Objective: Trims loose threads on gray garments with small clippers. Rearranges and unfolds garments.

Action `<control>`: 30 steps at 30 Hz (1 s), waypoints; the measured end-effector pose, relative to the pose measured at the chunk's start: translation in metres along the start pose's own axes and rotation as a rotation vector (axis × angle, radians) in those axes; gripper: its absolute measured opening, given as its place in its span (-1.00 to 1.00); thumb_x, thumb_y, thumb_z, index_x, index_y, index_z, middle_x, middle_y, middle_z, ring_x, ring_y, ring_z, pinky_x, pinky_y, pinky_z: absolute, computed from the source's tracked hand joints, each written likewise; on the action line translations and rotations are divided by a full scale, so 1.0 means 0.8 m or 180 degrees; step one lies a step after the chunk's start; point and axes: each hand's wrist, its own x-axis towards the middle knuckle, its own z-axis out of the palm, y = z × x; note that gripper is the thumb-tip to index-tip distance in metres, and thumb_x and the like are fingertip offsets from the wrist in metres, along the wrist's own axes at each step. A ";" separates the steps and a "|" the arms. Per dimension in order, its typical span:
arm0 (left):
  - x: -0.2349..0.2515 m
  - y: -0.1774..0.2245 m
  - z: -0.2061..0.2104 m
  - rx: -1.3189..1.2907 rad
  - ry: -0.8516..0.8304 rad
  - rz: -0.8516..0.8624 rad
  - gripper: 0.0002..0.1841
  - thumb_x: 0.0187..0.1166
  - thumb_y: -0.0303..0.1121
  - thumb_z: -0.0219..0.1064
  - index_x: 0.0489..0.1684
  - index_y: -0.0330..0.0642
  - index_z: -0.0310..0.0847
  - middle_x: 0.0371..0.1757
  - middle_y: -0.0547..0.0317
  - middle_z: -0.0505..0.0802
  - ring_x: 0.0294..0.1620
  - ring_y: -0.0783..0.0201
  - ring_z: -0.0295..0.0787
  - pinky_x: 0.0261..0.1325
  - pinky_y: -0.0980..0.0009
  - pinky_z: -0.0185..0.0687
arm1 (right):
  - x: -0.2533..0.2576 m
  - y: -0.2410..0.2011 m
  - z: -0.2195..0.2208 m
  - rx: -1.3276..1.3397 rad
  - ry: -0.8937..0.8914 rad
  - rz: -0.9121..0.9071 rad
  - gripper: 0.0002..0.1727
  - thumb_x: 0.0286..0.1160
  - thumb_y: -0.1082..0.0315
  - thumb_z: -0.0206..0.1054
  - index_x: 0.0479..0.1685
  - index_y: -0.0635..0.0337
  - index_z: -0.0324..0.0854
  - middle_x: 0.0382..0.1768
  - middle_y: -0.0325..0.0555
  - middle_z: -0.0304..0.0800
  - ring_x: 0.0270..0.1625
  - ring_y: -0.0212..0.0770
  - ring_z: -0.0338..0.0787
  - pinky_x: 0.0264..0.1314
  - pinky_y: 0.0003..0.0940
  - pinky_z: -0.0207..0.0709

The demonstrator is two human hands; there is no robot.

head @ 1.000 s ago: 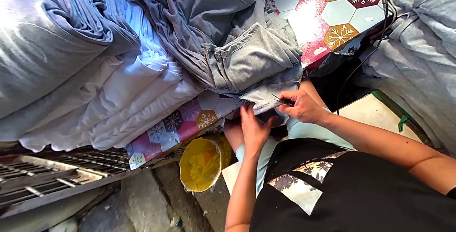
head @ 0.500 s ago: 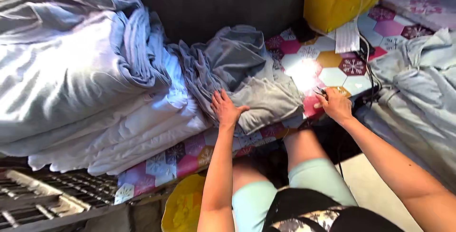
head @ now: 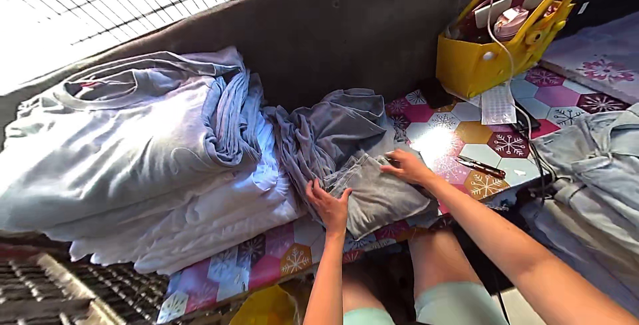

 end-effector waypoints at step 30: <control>-0.138 0.017 -0.056 0.0804 -0.2376 0.0810 -0.19 0.39 0.16 0.50 0.44 -0.40 0.62 0.53 -0.24 0.67 0.62 -0.28 0.48 0.53 -0.41 0.25 | -0.009 -0.051 0.055 -0.0524 -0.0876 -0.0332 -0.45 0.76 -0.04 0.20 0.30 0.29 0.73 0.49 0.19 0.64 0.58 0.28 0.52 0.58 0.35 0.26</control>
